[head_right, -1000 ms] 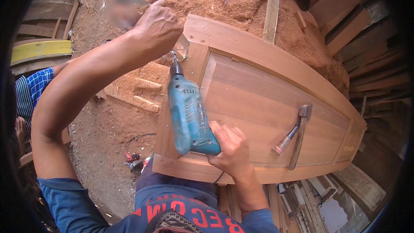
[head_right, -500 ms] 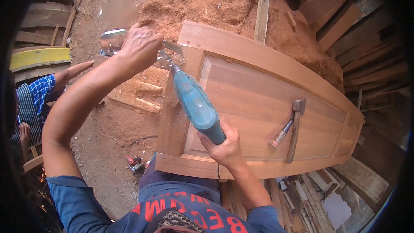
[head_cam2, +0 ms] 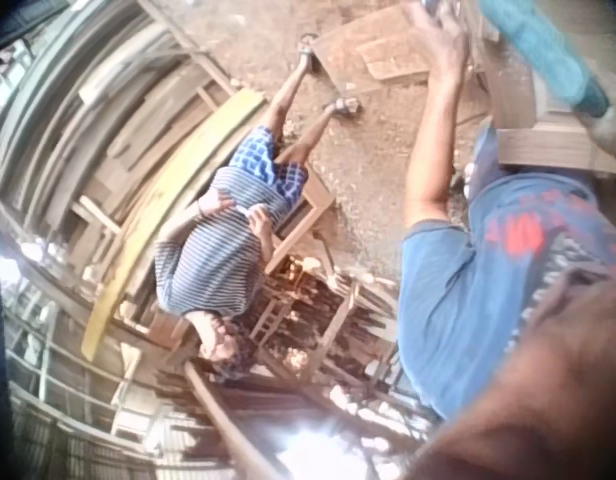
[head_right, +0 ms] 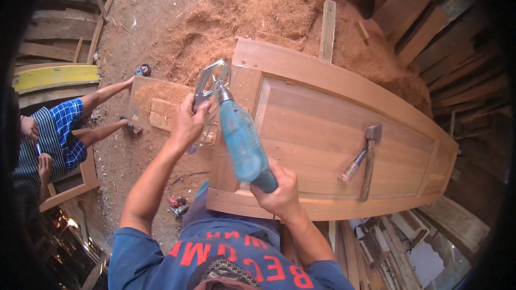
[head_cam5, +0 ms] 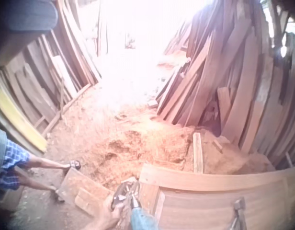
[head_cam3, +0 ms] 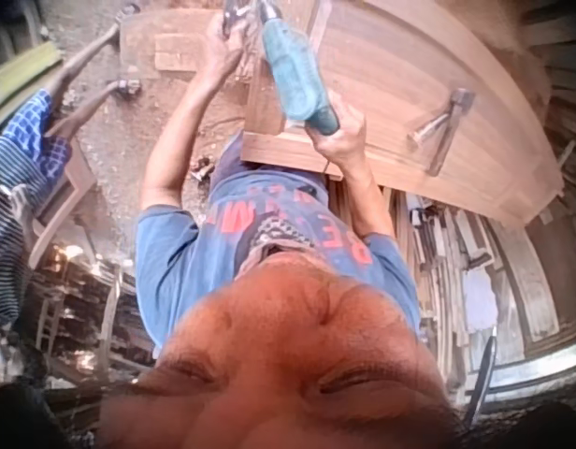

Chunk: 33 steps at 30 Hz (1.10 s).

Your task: The person uses a handheld electric drill with a router bit and a metal template to carve a decorative groove along the edge of a wooden door panel. The person holds the template against the wood and guides the drill along the edge, creating a continuous cut. After finishing the routing, the person removes the template and places the drill on the floor.

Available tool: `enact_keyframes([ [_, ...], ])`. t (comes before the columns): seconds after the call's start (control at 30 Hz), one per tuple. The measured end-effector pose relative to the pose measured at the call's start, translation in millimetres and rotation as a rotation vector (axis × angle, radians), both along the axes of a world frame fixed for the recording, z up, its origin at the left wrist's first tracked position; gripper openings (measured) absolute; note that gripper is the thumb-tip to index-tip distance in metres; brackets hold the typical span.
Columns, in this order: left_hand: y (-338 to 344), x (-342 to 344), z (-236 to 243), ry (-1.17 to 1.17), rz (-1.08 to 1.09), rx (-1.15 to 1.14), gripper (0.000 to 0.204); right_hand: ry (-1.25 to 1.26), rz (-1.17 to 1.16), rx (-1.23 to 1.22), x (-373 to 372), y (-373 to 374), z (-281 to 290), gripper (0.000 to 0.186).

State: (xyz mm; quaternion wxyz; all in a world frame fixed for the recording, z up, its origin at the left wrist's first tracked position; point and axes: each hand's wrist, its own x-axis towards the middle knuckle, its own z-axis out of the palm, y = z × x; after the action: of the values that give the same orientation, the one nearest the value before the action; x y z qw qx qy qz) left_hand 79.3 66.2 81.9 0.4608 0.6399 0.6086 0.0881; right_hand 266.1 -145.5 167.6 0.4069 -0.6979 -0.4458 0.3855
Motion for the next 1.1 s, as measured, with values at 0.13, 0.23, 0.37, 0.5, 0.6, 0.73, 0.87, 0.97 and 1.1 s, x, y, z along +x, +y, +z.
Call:
enact_keyframes([
  [0.13, -8.6, 3.4, 15.0, -0.164, 0.118, 0.191, 0.022, -0.425, 0.228, 0.153, 12.1, 3.3, 29.8, 0.06],
  [0.23, -3.9, 0.7, 38.7, -0.198, 0.083, 0.407, 0.025, -0.507, 0.293, 0.147, 22.2, -0.3, 58.4, 0.06],
  [0.37, 14.1, -28.9, 54.2, -0.252, -0.017, 0.471, 0.026, -0.262, 0.181, 0.264, 14.8, -0.9, 92.0, 0.057],
  [0.5, 32.7, -37.4, 108.9, -0.356, -0.114, 0.56, 0.021, -0.081, 0.111, 0.227, 16.4, -10.0, 128.6, 0.05],
  [0.6, 21.9, -26.3, 143.0, -0.169, -0.106, 0.704, 0.019, -0.068, 0.084, 0.205, 9.2, -20.5, 146.1, 0.051],
  [0.73, 13.3, -4.2, 178.4, -0.2, 0.043, 0.552, 0.023, -0.273, 0.077, 0.399, -3.2, -11.9, 171.8, 0.055],
  [0.87, 17.5, -7.3, 181.9, -0.262, 0.058, 0.659, 0.024, -0.137, 0.037, 0.345, -4.5, -28.3, 193.5, 0.053],
  [0.97, 14.0, -6.4, 204.2, -0.237, 0.031, 0.741, 0.022, -0.115, 0.029, 0.367, -5.5, -34.6, 201.9, 0.052],
  [1.1, 32.6, -12.0, 187.1, -0.053, 0.13, 1.091, 0.017, -0.214, 0.03, 0.389, -19.6, -43.3, 226.2, 0.039],
])
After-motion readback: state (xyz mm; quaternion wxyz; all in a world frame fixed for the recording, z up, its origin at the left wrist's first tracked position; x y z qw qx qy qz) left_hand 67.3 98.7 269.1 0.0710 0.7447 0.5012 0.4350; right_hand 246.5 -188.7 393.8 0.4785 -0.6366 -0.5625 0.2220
